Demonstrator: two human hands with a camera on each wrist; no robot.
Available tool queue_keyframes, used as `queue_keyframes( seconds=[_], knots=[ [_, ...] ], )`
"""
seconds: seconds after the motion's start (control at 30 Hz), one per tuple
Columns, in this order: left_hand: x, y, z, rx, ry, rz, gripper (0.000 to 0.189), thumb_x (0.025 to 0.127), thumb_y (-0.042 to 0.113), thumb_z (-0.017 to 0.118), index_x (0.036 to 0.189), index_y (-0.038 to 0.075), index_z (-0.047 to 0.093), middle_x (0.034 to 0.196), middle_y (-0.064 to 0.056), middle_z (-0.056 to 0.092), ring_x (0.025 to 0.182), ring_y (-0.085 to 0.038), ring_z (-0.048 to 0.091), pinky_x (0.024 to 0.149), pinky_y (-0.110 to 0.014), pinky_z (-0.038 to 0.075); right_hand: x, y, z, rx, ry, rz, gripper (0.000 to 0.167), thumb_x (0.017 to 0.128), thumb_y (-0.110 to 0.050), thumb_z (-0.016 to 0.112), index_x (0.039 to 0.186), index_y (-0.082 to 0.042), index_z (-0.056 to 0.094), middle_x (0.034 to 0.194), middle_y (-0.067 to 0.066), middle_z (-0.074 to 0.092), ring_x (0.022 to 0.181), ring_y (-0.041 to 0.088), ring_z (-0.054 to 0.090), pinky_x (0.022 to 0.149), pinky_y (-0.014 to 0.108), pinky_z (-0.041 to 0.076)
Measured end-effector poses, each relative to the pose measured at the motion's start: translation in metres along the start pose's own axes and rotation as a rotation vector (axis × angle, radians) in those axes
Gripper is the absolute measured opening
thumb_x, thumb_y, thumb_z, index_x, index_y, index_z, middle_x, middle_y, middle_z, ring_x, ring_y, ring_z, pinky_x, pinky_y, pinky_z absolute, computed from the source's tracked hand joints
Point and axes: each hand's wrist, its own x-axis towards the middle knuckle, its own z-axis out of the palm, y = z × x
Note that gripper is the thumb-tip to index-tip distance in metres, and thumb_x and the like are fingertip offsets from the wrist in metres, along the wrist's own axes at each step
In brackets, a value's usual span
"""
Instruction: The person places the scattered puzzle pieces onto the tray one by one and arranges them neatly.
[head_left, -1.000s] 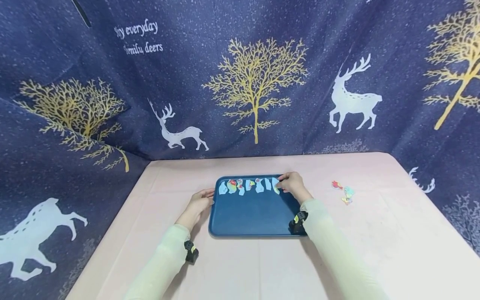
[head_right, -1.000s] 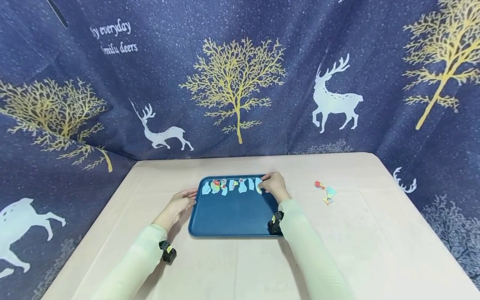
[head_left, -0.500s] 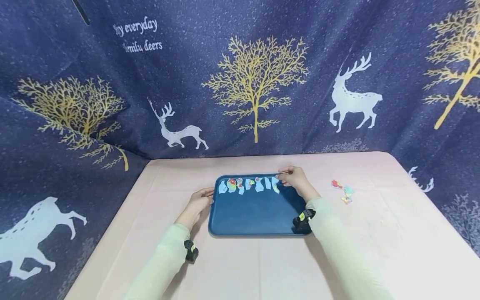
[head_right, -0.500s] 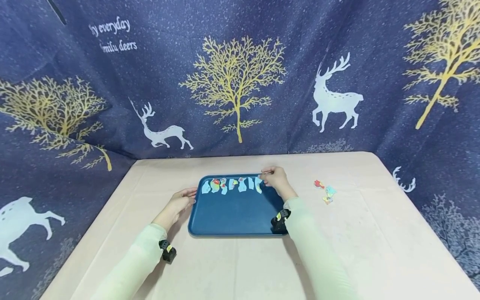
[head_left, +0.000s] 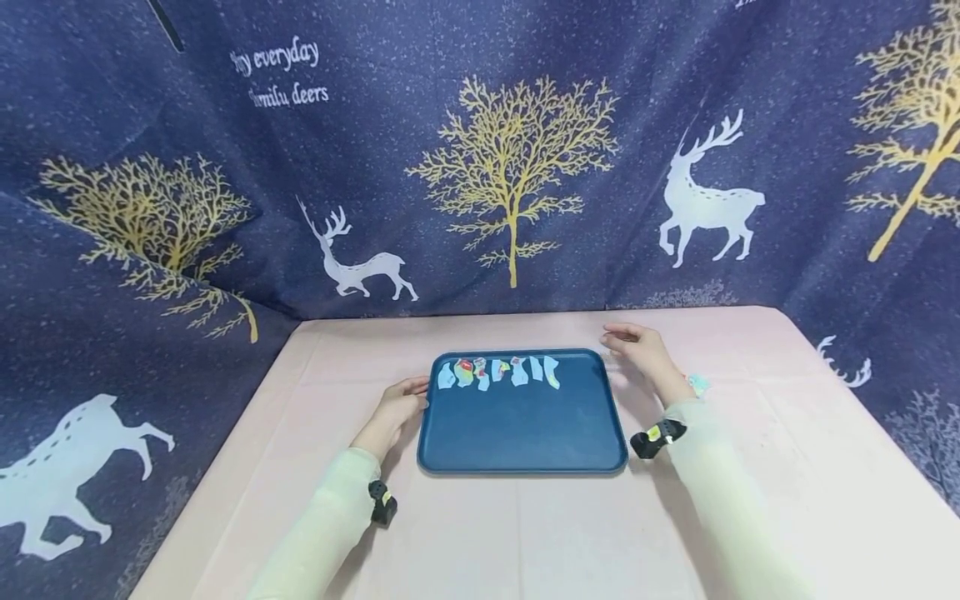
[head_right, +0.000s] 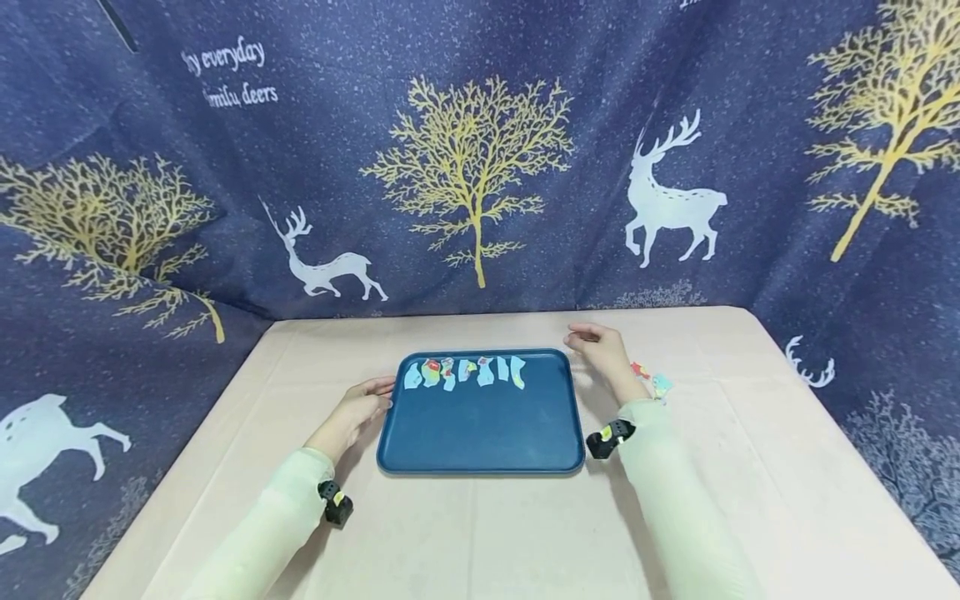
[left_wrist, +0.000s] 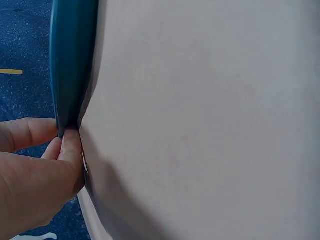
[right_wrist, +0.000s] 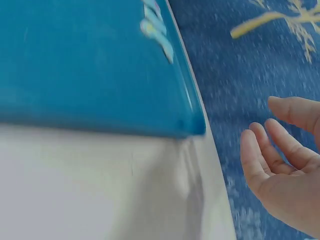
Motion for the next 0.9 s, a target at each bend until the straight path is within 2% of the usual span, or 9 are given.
queue_keyframes(
  seconds=[0.17, 0.23, 0.3, 0.4, 0.47, 0.6, 0.7, 0.77, 0.9],
  knots=[
    [0.0, 0.0, 0.0, 0.0, -0.003, 0.008, 0.057, 0.08, -0.015, 0.048, 0.135, -0.003, 0.049, 0.138, -0.024, 0.05, 0.129, -0.035, 0.047, 0.106, -0.043, 0.042, -0.009, 0.011, -0.03, -0.06, 0.02, 0.036, 0.048, 0.093, -0.017, 0.061, 0.134, 0.006, 0.05, 0.128, 0.029, 0.055, 0.08, -0.005, 0.061, 0.078, 0.022, 0.056],
    [0.0, -0.001, 0.0, -0.003, -0.003, 0.011, 0.056, 0.08, -0.015, 0.048, 0.135, -0.004, 0.049, 0.138, -0.024, 0.05, 0.128, -0.035, 0.047, 0.106, -0.043, 0.042, -0.014, 0.014, -0.041, -0.055, 0.02, 0.073, 0.051, 0.094, -0.019, 0.061, 0.137, 0.005, 0.048, 0.123, 0.019, 0.063, 0.082, -0.003, 0.063, 0.076, 0.023, 0.056],
    [0.001, -0.002, 0.0, -0.006, -0.002, 0.015, 0.056, 0.08, -0.015, 0.048, 0.135, -0.004, 0.05, 0.138, -0.024, 0.05, 0.128, -0.035, 0.047, 0.106, -0.043, 0.042, -0.018, 0.017, -0.051, -0.028, 0.021, 0.104, 0.054, 0.093, -0.019, 0.062, 0.138, 0.005, 0.045, 0.11, 0.004, 0.07, 0.083, 0.0, 0.064, 0.075, 0.026, 0.057],
    [0.0, -0.002, 0.0, -0.011, -0.002, 0.017, 0.056, 0.08, -0.015, 0.048, 0.135, -0.004, 0.05, 0.138, -0.024, 0.05, 0.128, -0.035, 0.048, 0.106, -0.043, 0.042, -0.023, 0.023, -0.064, 0.042, 0.026, 0.133, 0.056, 0.093, -0.016, 0.061, 0.14, 0.009, 0.04, 0.092, -0.019, 0.065, 0.082, -0.001, 0.064, 0.079, 0.028, 0.058],
    [0.0, -0.002, -0.001, -0.008, -0.001, 0.02, 0.055, 0.08, -0.014, 0.048, 0.135, -0.004, 0.05, 0.137, -0.024, 0.05, 0.128, -0.035, 0.048, 0.107, -0.043, 0.042, -0.025, 0.029, -0.069, 0.048, 0.047, 0.133, 0.056, 0.093, -0.015, 0.061, 0.138, 0.011, 0.04, 0.089, -0.019, 0.064, 0.079, -0.002, 0.064, 0.079, 0.026, 0.058],
    [0.0, -0.002, -0.002, -0.001, 0.005, 0.012, 0.055, 0.08, -0.013, 0.049, 0.135, -0.003, 0.05, 0.137, -0.023, 0.051, 0.128, -0.035, 0.048, 0.107, -0.042, 0.042, -0.029, 0.038, -0.078, -0.049, 0.063, 0.126, 0.054, 0.093, -0.017, 0.06, 0.136, 0.012, 0.044, 0.105, 0.006, 0.069, 0.077, -0.006, 0.062, 0.075, 0.017, 0.055],
    [-0.001, -0.003, -0.002, 0.007, 0.008, 0.006, 0.055, 0.08, -0.013, 0.049, 0.134, -0.003, 0.051, 0.137, -0.023, 0.051, 0.128, -0.035, 0.048, 0.106, -0.041, 0.042, -0.032, 0.042, -0.081, -0.084, 0.053, 0.116, 0.051, 0.092, -0.012, 0.06, 0.133, 0.016, 0.044, 0.116, 0.025, 0.064, 0.076, -0.007, 0.06, 0.072, 0.014, 0.054],
    [-0.001, -0.003, -0.002, 0.007, 0.006, 0.012, 0.055, 0.08, -0.013, 0.049, 0.134, -0.004, 0.051, 0.136, -0.024, 0.051, 0.128, -0.035, 0.048, 0.106, -0.041, 0.043, -0.034, 0.044, -0.083, -0.112, 0.038, 0.121, 0.051, 0.091, -0.009, 0.06, 0.132, 0.017, 0.044, 0.117, 0.03, 0.061, 0.074, -0.008, 0.058, 0.071, 0.013, 0.053],
    [0.0, -0.003, -0.002, -0.001, 0.006, 0.032, 0.055, 0.079, -0.014, 0.049, 0.134, -0.005, 0.051, 0.136, -0.025, 0.051, 0.128, -0.035, 0.048, 0.106, -0.04, 0.043, -0.033, 0.049, -0.083, -0.162, 0.012, 0.153, 0.054, 0.09, -0.008, 0.063, 0.134, 0.016, 0.042, 0.121, 0.031, 0.058, 0.074, -0.011, 0.054, 0.072, 0.011, 0.052]
  ],
)
